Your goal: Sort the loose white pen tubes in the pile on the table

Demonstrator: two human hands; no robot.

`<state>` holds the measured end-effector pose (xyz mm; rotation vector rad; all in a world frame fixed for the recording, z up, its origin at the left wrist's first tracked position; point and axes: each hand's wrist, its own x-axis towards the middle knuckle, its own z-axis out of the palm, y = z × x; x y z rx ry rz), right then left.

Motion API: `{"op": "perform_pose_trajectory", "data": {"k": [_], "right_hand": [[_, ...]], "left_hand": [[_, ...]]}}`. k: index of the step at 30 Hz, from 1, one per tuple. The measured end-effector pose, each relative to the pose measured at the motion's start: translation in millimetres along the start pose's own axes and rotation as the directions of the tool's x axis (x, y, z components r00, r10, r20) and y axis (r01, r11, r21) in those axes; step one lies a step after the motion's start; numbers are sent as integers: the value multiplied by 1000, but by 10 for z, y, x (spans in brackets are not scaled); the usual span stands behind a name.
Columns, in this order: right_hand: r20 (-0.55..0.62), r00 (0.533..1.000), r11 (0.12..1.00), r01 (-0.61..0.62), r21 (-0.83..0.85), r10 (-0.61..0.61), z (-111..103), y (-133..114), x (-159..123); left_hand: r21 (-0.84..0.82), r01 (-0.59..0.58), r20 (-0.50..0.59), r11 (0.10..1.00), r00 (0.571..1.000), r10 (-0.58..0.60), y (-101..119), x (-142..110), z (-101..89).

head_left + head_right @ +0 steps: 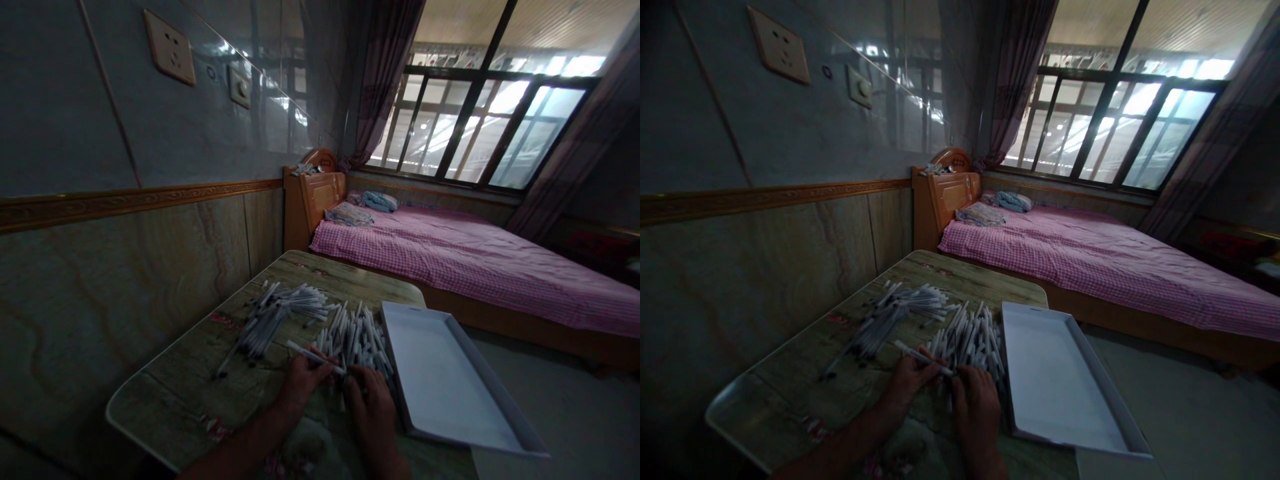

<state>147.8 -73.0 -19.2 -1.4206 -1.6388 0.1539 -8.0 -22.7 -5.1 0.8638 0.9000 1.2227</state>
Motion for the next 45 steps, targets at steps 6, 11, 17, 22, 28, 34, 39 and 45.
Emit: {"op": "perform_pose_trajectory", "data": {"k": [6, 11, 17, 22, 28, 34, 39, 45], "right_hand": [[-3, 1000, 1000, -12, -22, 12, 18, 11, -9], [-31, 999, 1000, -11, -13, 11, -13, 7, -10], [-12, 1000, 988, -18, -154, 16, -23, -14, -9], [2, 1000, 965, 9, -263, -9, -4, 7, -2], [-71, 997, 960, 10, -280, -31, -6, 51, -2], [-39, 997, 972, 59, -229, -70, -28, -26, -3], [34, 995, 966, 97, -240, -91, -28, -55, -1], [36, 996, 959, 87, -269, -80, -19, -45, -9]], "left_hand": [[-3, -2, -16, 1000, 1000, 2, -1, 9, 8], [-16, -24, -97, 1000, 995, 23, 9, 5, 5], [-25, -73, -261, 997, 963, 64, 42, 45, -24], [-26, -71, -241, 997, 968, 62, 44, 45, -29], [27, -67, -198, 997, 978, 71, 21, 29, -4], [38, -72, -191, 997, 979, 78, 33, 20, 39], [51, -66, -115, 997, 991, 71, 29, 8, 59], [8, -117, -189, 993, 975, 117, 58, 44, -10]]}}
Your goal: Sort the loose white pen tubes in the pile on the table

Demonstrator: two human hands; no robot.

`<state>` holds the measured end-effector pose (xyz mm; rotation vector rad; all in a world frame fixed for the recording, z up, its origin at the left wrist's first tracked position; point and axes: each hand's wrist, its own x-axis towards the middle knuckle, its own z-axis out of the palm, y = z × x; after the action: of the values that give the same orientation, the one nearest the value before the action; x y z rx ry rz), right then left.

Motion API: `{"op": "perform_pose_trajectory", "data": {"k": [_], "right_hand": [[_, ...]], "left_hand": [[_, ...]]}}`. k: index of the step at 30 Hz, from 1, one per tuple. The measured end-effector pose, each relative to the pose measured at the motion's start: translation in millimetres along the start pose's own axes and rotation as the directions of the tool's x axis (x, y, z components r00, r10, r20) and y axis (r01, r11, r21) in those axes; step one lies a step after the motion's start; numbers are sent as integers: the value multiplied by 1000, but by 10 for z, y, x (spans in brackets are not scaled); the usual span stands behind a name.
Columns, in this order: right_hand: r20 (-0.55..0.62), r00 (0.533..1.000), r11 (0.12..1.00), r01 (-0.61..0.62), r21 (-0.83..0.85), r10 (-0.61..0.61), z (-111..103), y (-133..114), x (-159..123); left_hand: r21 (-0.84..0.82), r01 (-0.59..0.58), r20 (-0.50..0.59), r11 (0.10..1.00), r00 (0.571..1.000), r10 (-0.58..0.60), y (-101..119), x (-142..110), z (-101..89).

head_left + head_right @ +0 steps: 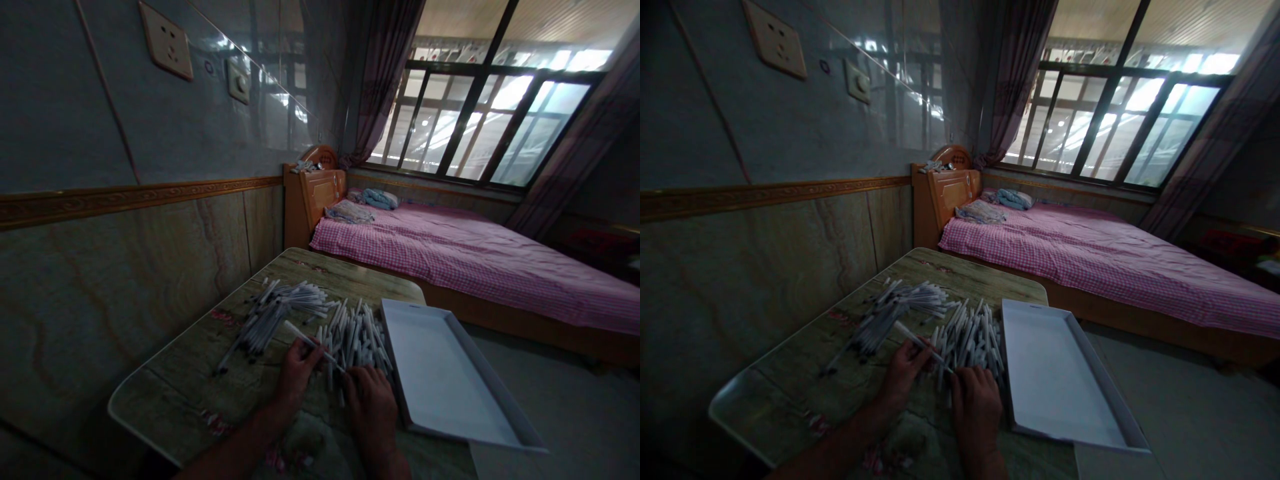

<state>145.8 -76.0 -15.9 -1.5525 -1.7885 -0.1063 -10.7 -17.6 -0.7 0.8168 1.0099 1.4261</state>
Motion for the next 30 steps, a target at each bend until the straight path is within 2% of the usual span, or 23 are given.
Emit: {"op": "perform_pose_trajectory", "data": {"k": [6, 10, 12, 15, 19, 26, 30], "right_hand": [[-14, 1000, 999, 15, -51, -16, -33, 20, 0], [-81, 997, 996, -21, -81, 14, -87, 71, 18], [-126, 990, 992, -73, -100, 61, -103, 96, 33], [-158, 982, 982, -126, -143, 103, -100, 117, 48], [-129, 989, 976, -94, -198, 69, -75, 128, 40], [-60, 998, 977, -16, -213, 3, -80, 107, 35], [-45, 999, 976, 15, -218, -26, -77, 75, 40]], "left_hand": [[-64, -93, -203, 994, 976, 79, 71, 153, -162], [-66, -156, -382, 986, 917, 120, 119, 272, -284], [-12, -164, -408, 986, 901, 145, 132, 299, -321], [129, -135, -298, 982, 940, 168, 115, 278, -310], [296, -136, -128, 945, 975, 180, 42, 183, -216], [555, -224, 47, 801, 970, 239, -4, 47, -163], [621, -312, 139, 719, 947, 290, -13, 21, -170]]}}
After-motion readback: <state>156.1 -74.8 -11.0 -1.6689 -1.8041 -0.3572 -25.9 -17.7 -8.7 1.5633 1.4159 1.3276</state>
